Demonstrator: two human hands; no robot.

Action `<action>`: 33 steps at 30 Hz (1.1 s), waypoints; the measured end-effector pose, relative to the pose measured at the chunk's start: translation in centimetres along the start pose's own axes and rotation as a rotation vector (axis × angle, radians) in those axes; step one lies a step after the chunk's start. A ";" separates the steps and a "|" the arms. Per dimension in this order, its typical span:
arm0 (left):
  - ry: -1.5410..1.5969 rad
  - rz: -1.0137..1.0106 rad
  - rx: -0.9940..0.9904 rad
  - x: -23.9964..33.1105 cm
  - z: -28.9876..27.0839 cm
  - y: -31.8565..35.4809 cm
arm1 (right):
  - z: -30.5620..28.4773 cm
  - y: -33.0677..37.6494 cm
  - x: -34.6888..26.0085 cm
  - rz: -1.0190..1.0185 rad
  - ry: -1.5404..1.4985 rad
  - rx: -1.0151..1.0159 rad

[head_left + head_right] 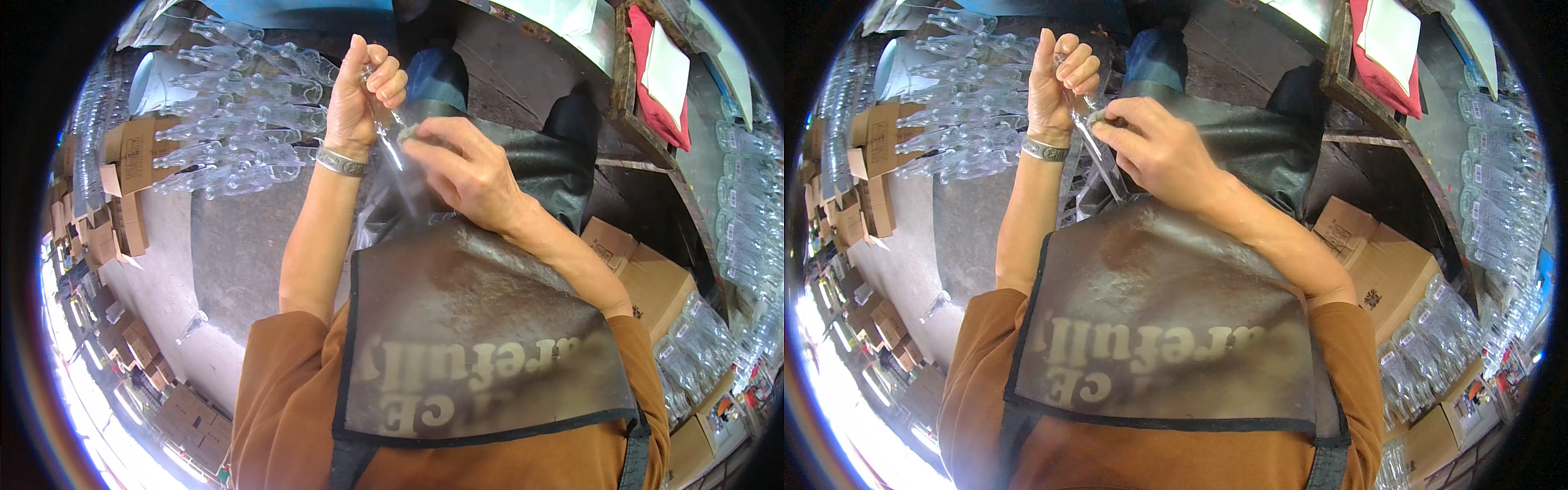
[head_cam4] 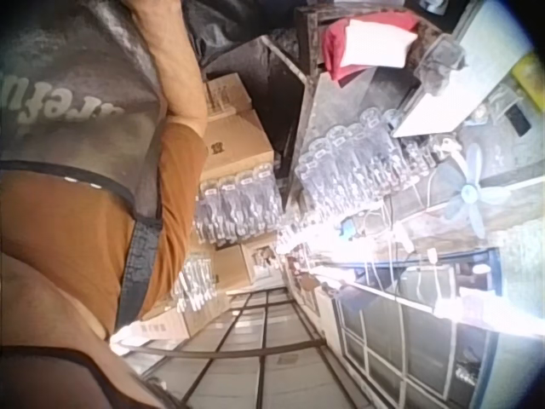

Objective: The person repeatedly picks up clear glass bottles from a pile on the floor, wipes each bottle with a cloth, and places it on a nearby table. The process is continuous and repetitive throughout the clip.

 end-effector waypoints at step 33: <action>-0.557 0.850 0.785 15.9 -5.5 21.4 | -2.1 0.9 5.1 0.524 -0.345 0.107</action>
Point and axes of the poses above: each hand's wrist, its own y-axis away from the middle knuckle, its own z-axis out of the palm, x = y × z, the point moved 6 cm from there along -y, towards the middle knuckle, and after that the axes turned 8 degrees about x, right-handed, at the moved point
